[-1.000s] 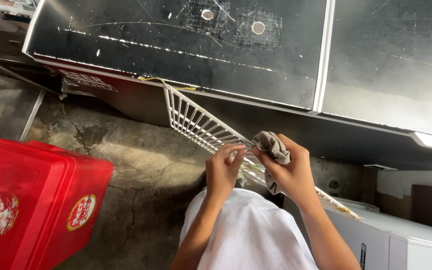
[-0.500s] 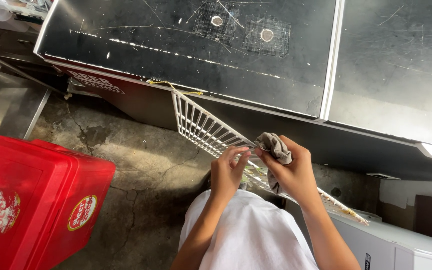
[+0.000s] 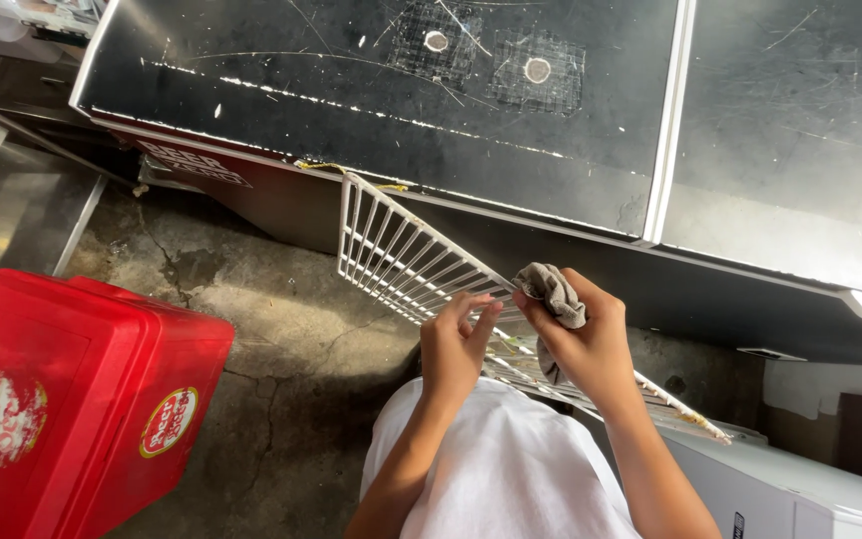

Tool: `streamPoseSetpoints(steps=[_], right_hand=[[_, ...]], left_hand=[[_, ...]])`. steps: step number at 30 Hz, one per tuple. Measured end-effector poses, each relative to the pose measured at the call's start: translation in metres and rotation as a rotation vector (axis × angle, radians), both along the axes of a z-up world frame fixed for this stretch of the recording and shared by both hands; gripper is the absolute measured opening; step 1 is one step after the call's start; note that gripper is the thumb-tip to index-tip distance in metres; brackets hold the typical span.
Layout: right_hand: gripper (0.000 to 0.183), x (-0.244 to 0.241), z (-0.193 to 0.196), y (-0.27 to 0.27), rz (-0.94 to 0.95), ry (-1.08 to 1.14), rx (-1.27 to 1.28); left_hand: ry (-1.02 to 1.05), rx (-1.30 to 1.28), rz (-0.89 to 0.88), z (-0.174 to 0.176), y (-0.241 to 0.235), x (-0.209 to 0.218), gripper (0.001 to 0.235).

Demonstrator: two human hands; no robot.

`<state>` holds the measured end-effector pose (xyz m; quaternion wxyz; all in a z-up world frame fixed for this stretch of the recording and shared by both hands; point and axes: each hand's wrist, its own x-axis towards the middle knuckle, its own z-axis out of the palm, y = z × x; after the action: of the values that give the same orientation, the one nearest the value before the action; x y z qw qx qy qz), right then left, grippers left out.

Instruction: The person is cleaning a wire rack from a refrigerator and then wiping down the top surface of the appliance.

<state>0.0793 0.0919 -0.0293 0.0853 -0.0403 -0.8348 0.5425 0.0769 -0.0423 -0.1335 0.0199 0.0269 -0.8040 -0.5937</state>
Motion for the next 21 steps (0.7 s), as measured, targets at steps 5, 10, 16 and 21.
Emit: streamPoseSetpoints(steps=[5, 10, 16, 21], right_hand=[[0.024, -0.001, 0.001, -0.006, 0.003, -0.003, -0.012], [0.025, -0.004, 0.004, -0.006, 0.004, -0.004, -0.001], [0.019, -0.006, 0.002, 0.0, 0.05, -0.018, 0.046], [0.025, -0.013, -0.011, -0.001, 0.16, 0.177, 0.448]], left_hand=[[0.018, 0.047, 0.016, 0.005, -0.004, -0.002, 0.021], [0.025, 0.056, 0.029, 0.019, -0.001, -0.004, 0.021], [-0.035, 0.041, 0.05, 0.01, 0.002, -0.006, 0.021], [-0.102, -0.009, 0.049, -0.002, 0.0, -0.014, 0.024]])
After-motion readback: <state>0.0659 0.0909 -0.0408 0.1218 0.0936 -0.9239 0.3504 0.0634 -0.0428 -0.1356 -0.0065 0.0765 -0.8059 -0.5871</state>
